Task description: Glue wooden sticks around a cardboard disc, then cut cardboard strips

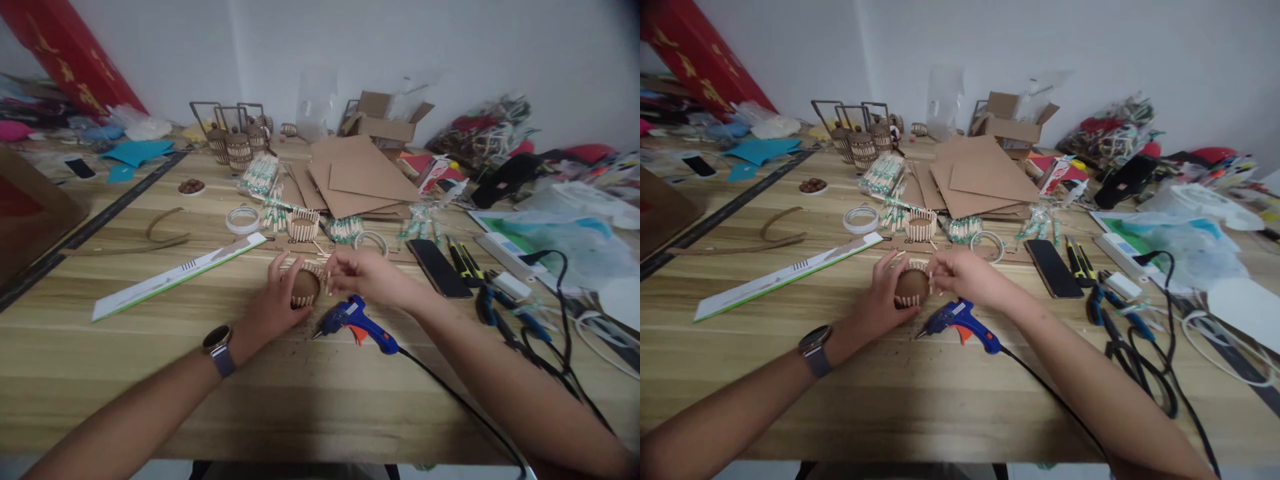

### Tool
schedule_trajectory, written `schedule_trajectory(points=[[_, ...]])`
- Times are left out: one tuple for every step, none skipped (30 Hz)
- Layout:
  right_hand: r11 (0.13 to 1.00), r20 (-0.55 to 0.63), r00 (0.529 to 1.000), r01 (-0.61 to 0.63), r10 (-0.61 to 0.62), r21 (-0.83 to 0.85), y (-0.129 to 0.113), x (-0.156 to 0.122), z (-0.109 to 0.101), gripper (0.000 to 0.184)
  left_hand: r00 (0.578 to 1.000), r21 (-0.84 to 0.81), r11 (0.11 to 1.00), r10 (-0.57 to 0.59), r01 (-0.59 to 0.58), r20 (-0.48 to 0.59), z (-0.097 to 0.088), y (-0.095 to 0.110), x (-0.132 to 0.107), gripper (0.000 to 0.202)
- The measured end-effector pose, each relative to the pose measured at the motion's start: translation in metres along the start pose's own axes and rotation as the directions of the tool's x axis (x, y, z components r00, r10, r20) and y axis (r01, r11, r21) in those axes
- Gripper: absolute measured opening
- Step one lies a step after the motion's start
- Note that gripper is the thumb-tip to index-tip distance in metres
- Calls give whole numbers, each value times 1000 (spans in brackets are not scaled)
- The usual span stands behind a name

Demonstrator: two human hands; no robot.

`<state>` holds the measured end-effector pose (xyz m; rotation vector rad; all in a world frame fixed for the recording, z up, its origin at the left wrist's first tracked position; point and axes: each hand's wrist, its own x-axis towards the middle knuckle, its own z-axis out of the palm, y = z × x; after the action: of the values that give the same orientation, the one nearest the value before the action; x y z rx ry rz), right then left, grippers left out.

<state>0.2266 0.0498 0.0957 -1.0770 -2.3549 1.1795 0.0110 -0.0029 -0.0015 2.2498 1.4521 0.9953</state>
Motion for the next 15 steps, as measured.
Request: schedule_trajectory(points=[[999,7,1000,14,-14,-49,0,-3,6,3,1000,4,1000,6,-6,-3,0,0,0,103],[993,3,999,39,-39,-115,0,-5,12,5,1000,6,1000,12,-12,-7,0,0,0,103],[980,-9,997,74,-77,-183,1,-5,17,7,1000,8,1000,19,-19,-9,0,0,0,103],[964,-26,992,110,-120,-240,2,-5,20,8,1000,9,1000,23,-23,-10,0,-1,0,102],[948,-46,986,143,-162,-285,3,-4,23,9,1000,11,1000,26,-25,-9,0,-1,0,101],[933,-64,979,165,-195,-319,5,-4,24,9,1000,12,1000,27,-27,-8,1,-1,1,101],[921,-79,974,174,-214,-349,7,-3,26,9,1000,13,1000,29,-29,-7,1,-1,1,100],[912,-89,972,172,-219,-372,8,-2,26,8,1000,14,999,30,-30,-8,1,-1,1,100],[906,-90,972,165,-216,-389,9,-1,27,8,999,15,999,32,-32,-11,1,-1,1,100],[902,-88,974,157,-208,-403,10,-1,28,8,999,14,999,35,-35,-14,1,-1,1,100],[898,-87,976,146,-199,-414,11,0,29,8,999,13,999,39,-38,-15,1,-1,1,100],[895,-88,978,136,-190,-424,12,0,30,8,999,11,999,41,-41,-15,1,-1,1,100],[893,-88,979,127,-182,-432,12,0,31,9,999,8,999,44,-44,-15,1,-1,1,100],[891,-86,981,120,-174,-438,12,1,32,10,999,5,999,48,-48,-16,1,-1,1,100],[890,-85,982,114,-169,-442,12,1,32,10,999,3,999,52,-52,-16,1,-1,1,100]])
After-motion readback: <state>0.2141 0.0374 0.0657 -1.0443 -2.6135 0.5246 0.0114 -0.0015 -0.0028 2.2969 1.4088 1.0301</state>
